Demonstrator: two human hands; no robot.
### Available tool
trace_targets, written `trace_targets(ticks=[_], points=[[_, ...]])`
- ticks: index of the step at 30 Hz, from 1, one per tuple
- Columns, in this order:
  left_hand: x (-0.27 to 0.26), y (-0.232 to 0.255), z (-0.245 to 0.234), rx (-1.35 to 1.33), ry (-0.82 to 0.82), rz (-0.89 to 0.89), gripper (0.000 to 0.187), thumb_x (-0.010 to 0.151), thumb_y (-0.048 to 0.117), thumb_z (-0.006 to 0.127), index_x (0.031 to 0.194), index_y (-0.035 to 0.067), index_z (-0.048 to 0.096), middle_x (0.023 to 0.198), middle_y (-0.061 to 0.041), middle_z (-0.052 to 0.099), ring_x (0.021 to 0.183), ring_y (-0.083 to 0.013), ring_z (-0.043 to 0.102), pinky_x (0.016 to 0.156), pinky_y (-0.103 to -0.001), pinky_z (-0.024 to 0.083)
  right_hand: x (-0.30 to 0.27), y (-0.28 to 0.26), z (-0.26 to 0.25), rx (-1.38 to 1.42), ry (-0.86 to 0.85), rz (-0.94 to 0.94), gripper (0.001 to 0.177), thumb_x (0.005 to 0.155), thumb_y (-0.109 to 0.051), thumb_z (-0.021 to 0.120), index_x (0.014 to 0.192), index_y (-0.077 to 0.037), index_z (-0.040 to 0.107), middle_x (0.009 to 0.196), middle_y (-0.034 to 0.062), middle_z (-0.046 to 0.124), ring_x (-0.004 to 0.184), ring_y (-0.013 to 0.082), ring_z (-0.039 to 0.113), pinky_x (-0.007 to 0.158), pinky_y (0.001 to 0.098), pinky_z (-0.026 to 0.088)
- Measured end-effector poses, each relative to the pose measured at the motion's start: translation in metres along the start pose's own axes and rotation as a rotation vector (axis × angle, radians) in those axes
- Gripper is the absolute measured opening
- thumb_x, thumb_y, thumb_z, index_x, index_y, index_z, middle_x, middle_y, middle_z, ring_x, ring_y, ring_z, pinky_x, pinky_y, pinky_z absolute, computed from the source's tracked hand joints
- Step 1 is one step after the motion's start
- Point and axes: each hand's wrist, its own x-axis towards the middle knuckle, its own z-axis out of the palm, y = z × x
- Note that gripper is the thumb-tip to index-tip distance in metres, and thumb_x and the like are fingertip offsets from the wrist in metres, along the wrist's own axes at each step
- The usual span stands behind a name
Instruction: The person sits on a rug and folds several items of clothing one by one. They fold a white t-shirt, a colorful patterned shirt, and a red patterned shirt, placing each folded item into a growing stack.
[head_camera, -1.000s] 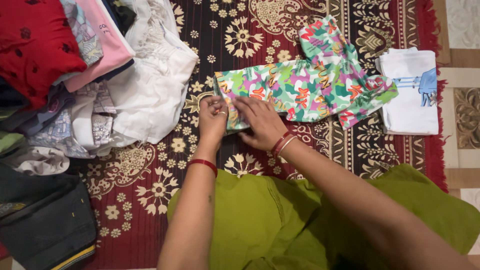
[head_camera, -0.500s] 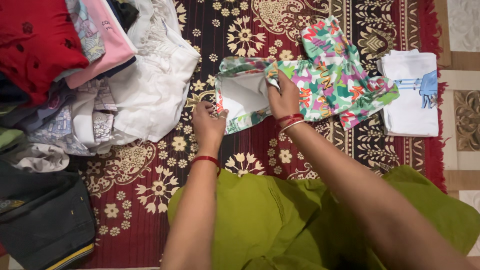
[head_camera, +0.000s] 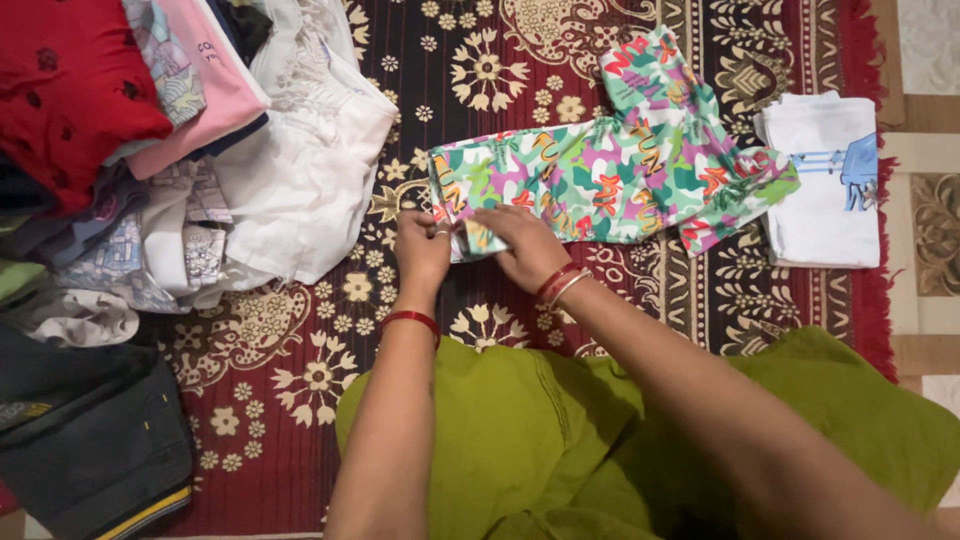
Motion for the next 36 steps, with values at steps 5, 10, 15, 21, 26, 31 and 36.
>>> trace_targets(ticks=[5,10,15,21,26,31,36], points=[[-0.002,0.013,-0.004,-0.096,-0.072,0.084,0.012,0.087,0.007,0.066,0.099,0.006,0.069,0.087,-0.007,0.074,0.078,-0.0172,0.070,0.071,-0.032,0.056,0.006,0.009,0.008,0.231,0.103,0.517,0.056,0.097,-0.007,0.056,0.152,-0.013,0.052,0.133,0.0189,0.066,0.129,0.0373,0.060,0.111,0.0435,0.049],[-0.004,0.046,-0.015,-0.061,-0.161,-0.271,0.035,0.105,0.036,0.059,0.100,0.005,0.073,0.082,-0.012,0.072,0.072,-0.0210,0.067,0.072,-0.036,0.053,0.003,0.000,0.010,0.067,-0.181,0.074,0.073,0.076,-0.010,0.070,0.146,-0.010,0.052,0.149,0.0182,0.053,0.138,0.0422,0.045,0.118,0.0513,0.033],[-0.021,0.051,-0.013,0.024,-0.075,0.015,0.032,0.083,0.027,0.080,0.098,0.003,0.067,0.084,-0.014,0.073,0.075,-0.0262,0.071,0.071,-0.040,0.056,-0.009,-0.001,-0.009,-0.071,-0.191,0.001,0.076,0.072,-0.017,0.080,0.142,-0.012,0.053,0.152,0.0139,0.048,0.145,0.0398,0.040,0.122,0.0556,0.028],[-0.006,0.032,-0.002,0.097,-0.004,0.086,0.022,0.091,0.018,0.069,0.103,0.002,0.060,0.087,-0.020,0.072,0.081,-0.0362,0.071,0.075,-0.044,0.055,-0.040,0.024,-0.045,-0.374,-0.068,0.070,0.072,0.073,-0.013,0.076,0.141,-0.010,0.052,0.150,0.0154,0.049,0.144,0.0367,0.042,0.120,0.0589,0.028],[0.016,0.024,-0.001,0.099,0.003,0.017,0.020,0.096,0.016,0.063,0.108,0.003,0.053,0.091,-0.021,0.071,0.084,-0.0365,0.072,0.077,-0.045,0.054,-0.062,0.063,-0.073,-0.682,0.107,0.137,0.047,0.093,-0.008,0.063,0.138,-0.011,0.054,0.146,0.0117,0.055,0.139,0.0336,0.048,0.119,0.0583,0.032],[0.030,0.024,-0.004,0.132,0.057,0.067,0.021,0.095,0.014,0.063,0.110,0.003,0.054,0.094,-0.022,0.072,0.086,-0.0387,0.072,0.079,-0.047,0.054,-0.057,0.088,-0.103,-0.628,-0.031,0.170,0.051,0.089,0.001,0.059,0.138,-0.014,0.062,0.137,0.0099,0.063,0.121,0.0302,0.059,0.105,0.0432,0.048],[0.039,0.041,-0.035,0.297,0.086,0.182,0.020,0.096,0.009,0.061,0.113,0.001,0.054,0.100,-0.027,0.070,0.095,-0.0464,0.068,0.085,-0.053,0.051,-0.048,0.077,-0.114,-0.489,-0.229,0.333,0.033,0.086,-0.008,0.066,0.119,-0.011,0.071,0.111,0.0104,0.071,0.105,0.0320,0.067,0.090,0.0432,0.055]])
